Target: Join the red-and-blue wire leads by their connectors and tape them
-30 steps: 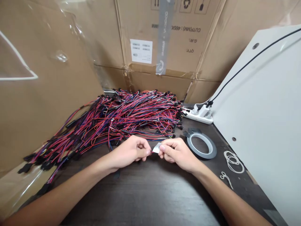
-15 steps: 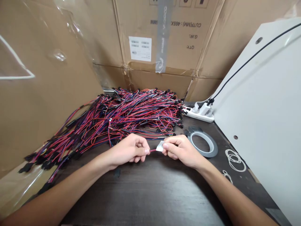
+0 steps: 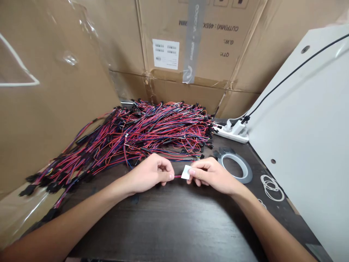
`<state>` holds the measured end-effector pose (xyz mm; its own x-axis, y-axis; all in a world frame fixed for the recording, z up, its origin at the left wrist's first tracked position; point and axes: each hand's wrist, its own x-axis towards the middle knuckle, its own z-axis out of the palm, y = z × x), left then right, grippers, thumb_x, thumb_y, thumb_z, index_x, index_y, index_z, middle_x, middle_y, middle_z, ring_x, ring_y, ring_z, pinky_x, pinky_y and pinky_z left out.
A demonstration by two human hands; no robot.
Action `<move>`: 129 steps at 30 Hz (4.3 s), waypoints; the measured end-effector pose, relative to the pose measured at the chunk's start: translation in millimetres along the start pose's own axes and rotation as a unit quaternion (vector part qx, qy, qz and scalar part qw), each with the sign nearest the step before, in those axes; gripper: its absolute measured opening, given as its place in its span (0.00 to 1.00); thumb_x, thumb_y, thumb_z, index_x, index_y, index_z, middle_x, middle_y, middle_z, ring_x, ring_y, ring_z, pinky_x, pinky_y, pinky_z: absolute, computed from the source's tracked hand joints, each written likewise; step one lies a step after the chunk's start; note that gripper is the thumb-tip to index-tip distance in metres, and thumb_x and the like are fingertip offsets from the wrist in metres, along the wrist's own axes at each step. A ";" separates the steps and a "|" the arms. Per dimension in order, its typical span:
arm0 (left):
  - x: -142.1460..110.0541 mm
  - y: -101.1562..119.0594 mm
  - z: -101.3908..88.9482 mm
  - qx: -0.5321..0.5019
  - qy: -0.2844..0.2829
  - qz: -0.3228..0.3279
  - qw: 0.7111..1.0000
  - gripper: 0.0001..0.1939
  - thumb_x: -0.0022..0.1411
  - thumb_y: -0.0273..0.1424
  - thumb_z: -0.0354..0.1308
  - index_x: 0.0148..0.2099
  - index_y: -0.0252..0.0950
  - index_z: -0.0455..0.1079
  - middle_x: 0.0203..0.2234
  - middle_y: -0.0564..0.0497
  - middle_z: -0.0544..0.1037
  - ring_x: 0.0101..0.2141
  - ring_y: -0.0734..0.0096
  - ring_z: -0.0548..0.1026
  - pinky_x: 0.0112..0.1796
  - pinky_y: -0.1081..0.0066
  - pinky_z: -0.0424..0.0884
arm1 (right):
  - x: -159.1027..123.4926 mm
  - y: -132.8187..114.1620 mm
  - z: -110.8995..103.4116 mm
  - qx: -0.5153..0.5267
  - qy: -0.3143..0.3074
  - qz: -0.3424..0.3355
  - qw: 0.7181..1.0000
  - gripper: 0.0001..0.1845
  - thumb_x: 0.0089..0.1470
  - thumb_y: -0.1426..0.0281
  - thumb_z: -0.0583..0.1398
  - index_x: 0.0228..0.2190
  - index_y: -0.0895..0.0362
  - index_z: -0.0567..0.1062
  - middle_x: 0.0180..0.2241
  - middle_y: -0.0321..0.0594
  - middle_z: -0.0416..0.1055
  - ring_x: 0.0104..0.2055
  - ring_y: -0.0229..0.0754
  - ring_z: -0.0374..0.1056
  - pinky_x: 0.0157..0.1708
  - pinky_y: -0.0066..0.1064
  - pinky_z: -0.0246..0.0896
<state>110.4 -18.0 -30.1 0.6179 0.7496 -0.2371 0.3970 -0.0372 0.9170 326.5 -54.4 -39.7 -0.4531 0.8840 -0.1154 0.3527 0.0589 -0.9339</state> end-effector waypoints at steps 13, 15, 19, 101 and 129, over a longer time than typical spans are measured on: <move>-1.5 -0.2 -0.9 0.063 -0.025 0.055 0.996 0.06 0.52 0.26 0.56 0.26 0.31 0.73 0.16 0.55 0.70 0.20 0.76 0.66 0.24 0.75 0.57 | 2.5 -7.8 12.1 0.033 0.061 0.034 0.997 0.18 0.50 0.56 0.62 0.28 0.60 0.76 0.23 0.38 0.69 0.22 0.33 0.60 0.22 0.25 0.56; -1.4 -0.6 -1.0 0.066 -0.025 0.058 0.996 0.06 0.52 0.26 0.56 0.26 0.31 0.73 0.17 0.55 0.71 0.20 0.76 0.66 0.24 0.75 0.58 | 3.0 -6.9 12.4 0.045 0.081 0.034 0.995 0.18 0.50 0.56 0.62 0.28 0.61 0.75 0.22 0.38 0.69 0.21 0.33 0.59 0.21 0.25 0.55; -2.3 0.4 -0.5 0.073 -0.030 0.070 0.994 0.06 0.52 0.25 0.56 0.26 0.31 0.74 0.17 0.55 0.70 0.21 0.77 0.66 0.25 0.75 0.58 | 2.7 -6.3 10.2 0.029 0.100 0.053 0.993 0.17 0.49 0.58 0.63 0.28 0.61 0.76 0.19 0.37 0.68 0.20 0.33 0.59 0.20 0.25 0.55; 2.2 -1.6 5.3 0.030 -0.005 0.022 0.999 0.06 0.50 0.26 0.55 0.26 0.31 0.72 0.16 0.56 0.66 0.21 0.76 0.61 0.24 0.75 0.55 | -1.6 -17.6 19.9 0.016 0.006 0.110 0.994 0.09 0.52 0.66 0.60 0.27 0.60 0.72 0.26 0.40 0.73 0.25 0.34 0.64 0.24 0.24 0.57; 0.0 4.7 0.5 -0.126 -0.035 0.002 0.991 0.03 0.46 0.25 0.59 0.22 0.31 0.71 0.14 0.59 0.64 0.19 0.81 0.56 0.24 0.74 0.50 | -5.7 -19.9 25.2 -0.163 0.038 0.000 0.986 0.11 0.55 0.67 0.55 0.23 0.58 0.69 0.21 0.34 0.61 0.23 0.35 0.54 0.24 0.27 0.49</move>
<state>112.7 -18.5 -26.0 0.6675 0.7025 -0.2469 0.2173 0.1333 0.9670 301.5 -72.3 -29.0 -0.3946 0.9156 -0.0774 0.6028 0.1944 -0.7739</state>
